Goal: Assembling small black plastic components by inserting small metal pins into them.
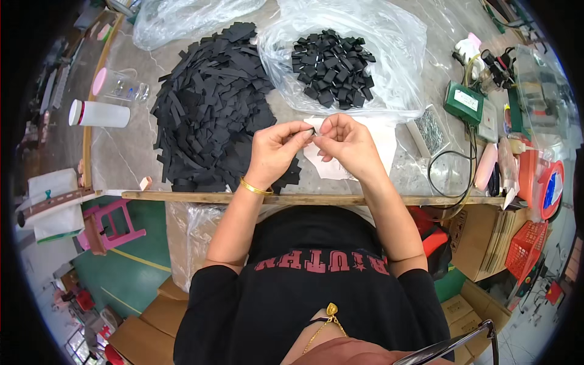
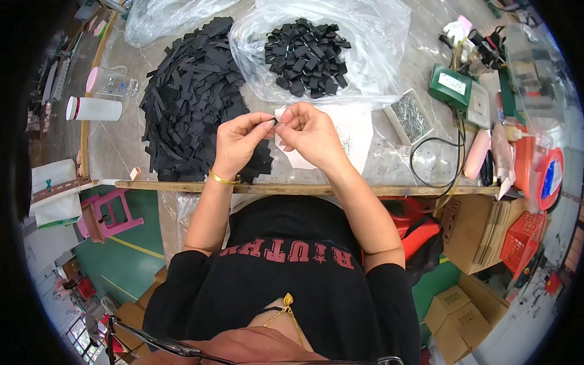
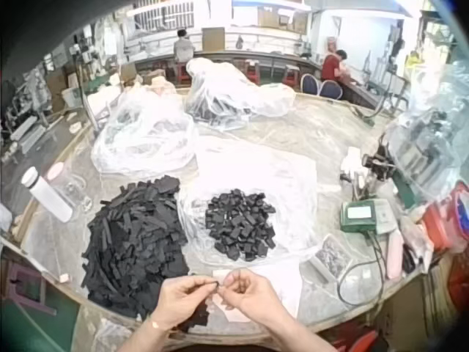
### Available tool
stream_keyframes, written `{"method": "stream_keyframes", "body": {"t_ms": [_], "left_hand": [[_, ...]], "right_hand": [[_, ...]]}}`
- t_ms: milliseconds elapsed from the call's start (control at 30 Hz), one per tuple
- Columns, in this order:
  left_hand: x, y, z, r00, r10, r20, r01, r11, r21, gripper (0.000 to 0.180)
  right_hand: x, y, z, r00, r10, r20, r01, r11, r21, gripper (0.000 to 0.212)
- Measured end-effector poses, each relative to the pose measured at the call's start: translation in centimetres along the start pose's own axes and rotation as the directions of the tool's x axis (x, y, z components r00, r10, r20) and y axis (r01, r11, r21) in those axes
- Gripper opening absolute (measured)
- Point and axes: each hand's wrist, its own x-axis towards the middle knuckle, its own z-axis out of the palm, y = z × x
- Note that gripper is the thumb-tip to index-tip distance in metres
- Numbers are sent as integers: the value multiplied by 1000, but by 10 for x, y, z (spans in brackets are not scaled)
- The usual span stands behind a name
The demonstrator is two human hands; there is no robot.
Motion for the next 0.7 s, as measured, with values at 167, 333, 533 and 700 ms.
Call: {"method": "stream_keyframes", "body": {"t_ms": [167, 333, 533, 700], "left_hand": [[0, 1, -1, 1000, 31, -2, -31, 999, 35, 14], [0, 0, 0, 999, 36, -7, -36, 998, 51, 13], [2, 7, -2, 960, 269, 83, -277, 856, 437, 13], [3, 8, -7, 915, 372, 155, -398, 779, 484, 13]], "right_hand": [[-1, 0, 3, 1000, -12, -9, 12, 1000, 0, 14], [-2, -2, 3, 1000, -13, -5, 13, 1000, -4, 13], [-2, 2, 5, 999, -28, -38, 27, 999, -19, 12], [-6, 4, 10, 997, -55, -56, 52, 998, -45, 10]]}}
